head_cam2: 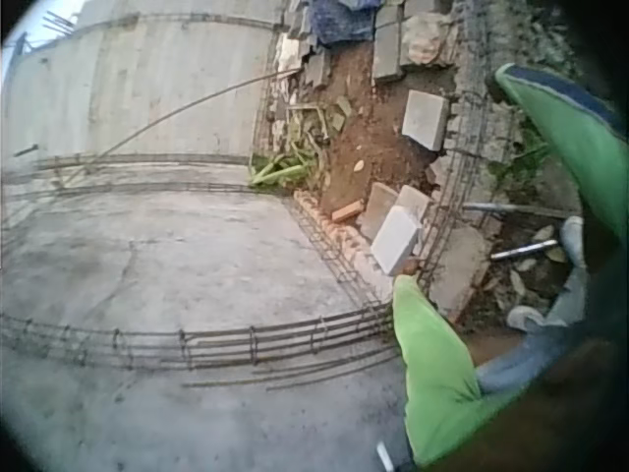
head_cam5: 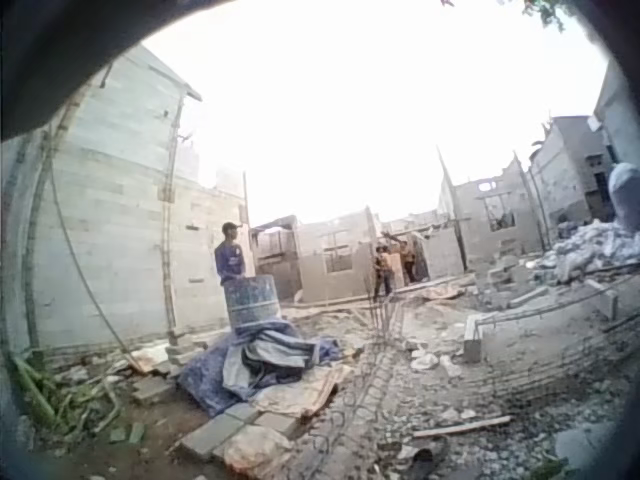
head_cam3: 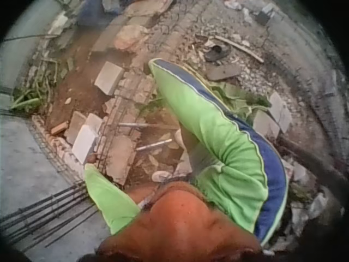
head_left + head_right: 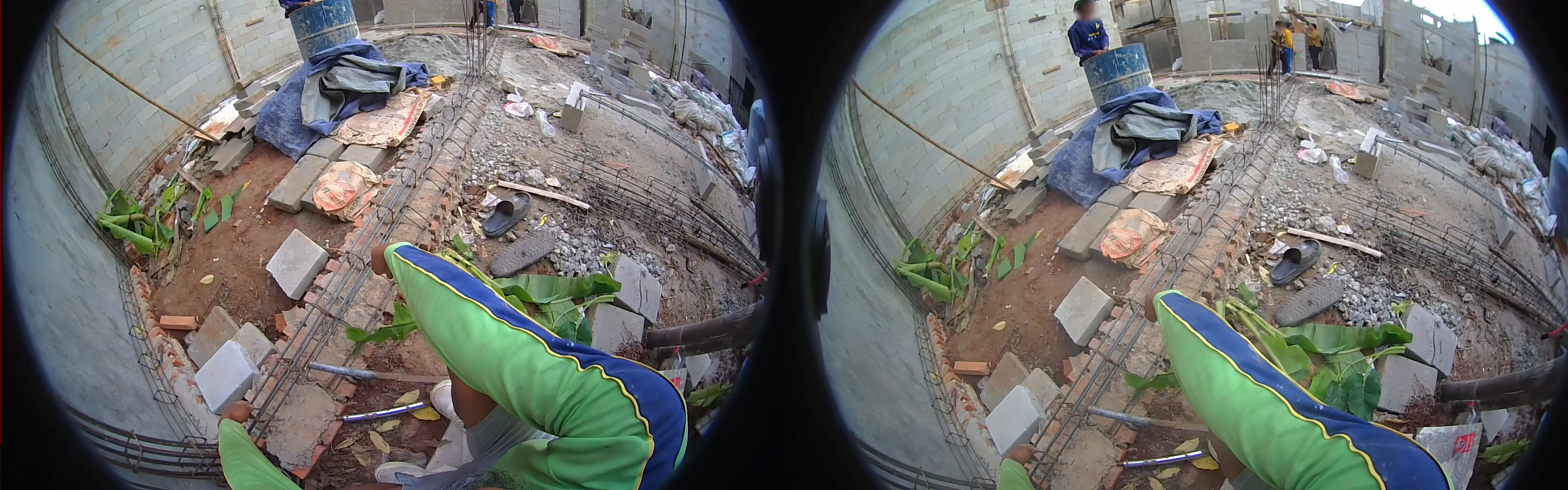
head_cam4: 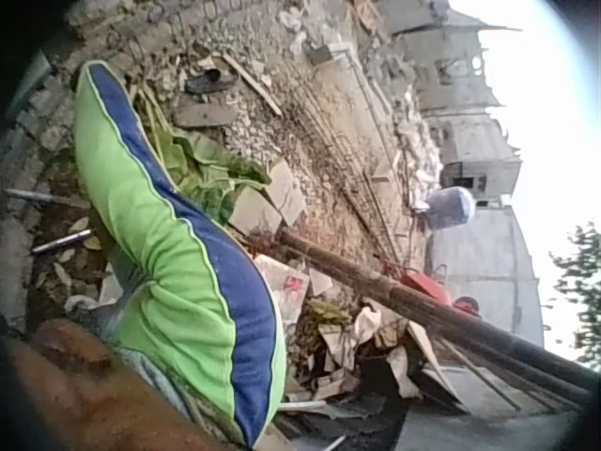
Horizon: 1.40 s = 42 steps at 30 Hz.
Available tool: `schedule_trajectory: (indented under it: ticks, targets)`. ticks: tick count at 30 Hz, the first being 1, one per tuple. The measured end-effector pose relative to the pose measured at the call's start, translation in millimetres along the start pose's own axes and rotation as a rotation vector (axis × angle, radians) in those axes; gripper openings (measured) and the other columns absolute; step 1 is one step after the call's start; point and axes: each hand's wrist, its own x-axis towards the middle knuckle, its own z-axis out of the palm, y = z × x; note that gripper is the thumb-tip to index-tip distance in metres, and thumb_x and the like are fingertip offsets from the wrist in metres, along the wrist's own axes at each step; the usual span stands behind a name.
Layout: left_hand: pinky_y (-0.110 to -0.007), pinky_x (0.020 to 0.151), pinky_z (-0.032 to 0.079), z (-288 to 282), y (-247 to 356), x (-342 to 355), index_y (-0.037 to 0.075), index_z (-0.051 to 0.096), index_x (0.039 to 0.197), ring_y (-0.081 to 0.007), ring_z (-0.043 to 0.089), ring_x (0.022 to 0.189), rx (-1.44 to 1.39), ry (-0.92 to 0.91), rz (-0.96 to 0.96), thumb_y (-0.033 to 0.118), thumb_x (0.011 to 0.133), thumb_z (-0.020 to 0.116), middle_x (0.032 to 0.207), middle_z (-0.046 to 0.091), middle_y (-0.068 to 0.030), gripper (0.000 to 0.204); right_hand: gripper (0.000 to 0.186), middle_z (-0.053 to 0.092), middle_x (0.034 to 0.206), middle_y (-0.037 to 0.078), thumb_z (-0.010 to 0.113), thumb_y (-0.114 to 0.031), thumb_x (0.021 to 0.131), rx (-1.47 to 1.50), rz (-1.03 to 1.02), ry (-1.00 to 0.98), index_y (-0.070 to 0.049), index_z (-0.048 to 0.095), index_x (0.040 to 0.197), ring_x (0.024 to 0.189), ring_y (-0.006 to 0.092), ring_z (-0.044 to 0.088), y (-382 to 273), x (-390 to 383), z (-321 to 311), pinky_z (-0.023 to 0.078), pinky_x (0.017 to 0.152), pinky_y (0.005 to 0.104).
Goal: Positioning bricks and reinforcing rebar for a foundation wall.
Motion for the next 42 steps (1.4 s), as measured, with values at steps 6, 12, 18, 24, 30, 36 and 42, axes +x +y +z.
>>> schedule_trajectory:
  ticks: [6, 12, 18, 24, 30, 36, 42]
  targets:
    - [-0.04, 0.08, 0.048, -1.0, 6.6, -5.3, 0.005, 0.065, 0.11, -0.0282, 0.063, 0.093, -0.049, -0.02, -0.033, 0.033, 0.089, 0.052, 0.106, 0.067, -0.0129, 0.037, 0.04, 0.064, 0.074, 0.014, 0.062, -0.035, 0.084, 0.001, -0.004, -0.02, 0.005, 0.069, 0.08, 0.062, 0.0279, 0.055, -1.1, 2.6, 1.4, 0.047, 0.061, 0.0447]
    - [-0.041, 0.08, 0.048, 3.2, -22.9, 18.3, 0.005, 0.065, 0.106, -0.03, 0.063, 0.094, 0.063, -0.017, 0.055, 0.034, 0.09, 0.049, 0.106, 0.067, -0.0137, 0.038, 0.04, 0.064, 0.074, 0.013, 0.061, -0.036, 0.084, 0.053, 0.032, 0.03, 0.004, 0.069, 0.079, 0.063, 0.0285, 0.056, -10.9, -13.9, -15.9, 0.047, 0.061, 0.0454]
    - [-0.04, 0.079, 0.048, 4.1, -22.8, 17.9, 0.004, 0.066, 0.103, -0.0297, 0.064, 0.093, 0.069, -0.027, 0.051, 0.034, 0.09, 0.05, 0.104, 0.067, -0.0132, 0.036, 0.041, 0.064, 0.074, 0.013, 0.06, -0.036, 0.083, 0.136, 0.076, 0.092, 0.003, 0.07, 0.078, 0.063, 0.0291, 0.057, -21.1, -39.9, -36.6, 0.047, 0.061, 0.046]
    - [-0.039, 0.074, 0.048, 0.2, -15.0, 0.9, 0.003, 0.066, 0.104, -0.0257, 0.064, 0.084, -0.035, 0.005, -0.01, 0.031, 0.087, 0.055, 0.096, 0.069, -0.0131, 0.034, 0.04, 0.066, 0.079, 0.012, 0.061, -0.037, 0.083, 0.067, 0.047, 0.073, 0.001, 0.071, 0.081, 0.068, 0.0305, 0.059, -19.3, -27.3, -35.5, 0.049, 0.063, 0.046]
    - [-0.038, 0.074, 0.048, 1.3, -5.0, 3.0, 0.003, 0.065, 0.107, -0.0245, 0.063, 0.084, -0.05, -0.02, -0.016, 0.03, 0.087, 0.056, 0.097, 0.068, -0.0124, 0.035, 0.04, 0.068, 0.085, 0.012, 0.061, -0.038, 0.082, -0.098, -0.033, 0.005, 0.0, 0.072, 0.085, 0.074, 0.0318, 0.063, -0.5, 6.7, -2.3, 0.05, 0.067, 0.0457]
    - [-0.038, 0.076, 0.047, 2.1, -8.4, 7.5, 0.002, 0.064, 0.109, -0.0237, 0.062, 0.086, -0.078, -0.021, -0.002, 0.029, 0.088, 0.056, 0.099, 0.068, -0.0115, 0.035, 0.042, 0.069, 0.087, 0.014, 0.063, -0.04, 0.08, -0.01, -0.027, 0.046, 0.0, 0.072, 0.089, 0.076, 0.0333, 0.064, 8.3, 17.4, 10.2, 0.052, 0.069, 0.0458]
    - [-0.037, 0.076, 0.047, 1.2, -18.3, 0.8, 0.002, 0.064, 0.109, -0.0234, 0.062, 0.087, -0.121, -0.028, -0.016, 0.029, 0.088, 0.055, 0.099, 0.068, -0.0115, 0.036, 0.043, 0.069, 0.085, 0.013, 0.064, -0.04, 0.08, -0.101, -0.044, 0.049, 0.001, 0.071, 0.085, 0.076, 0.0331, 0.064, -0.5, 20.4, -7.9, 0.051, 0.068, 0.0455]
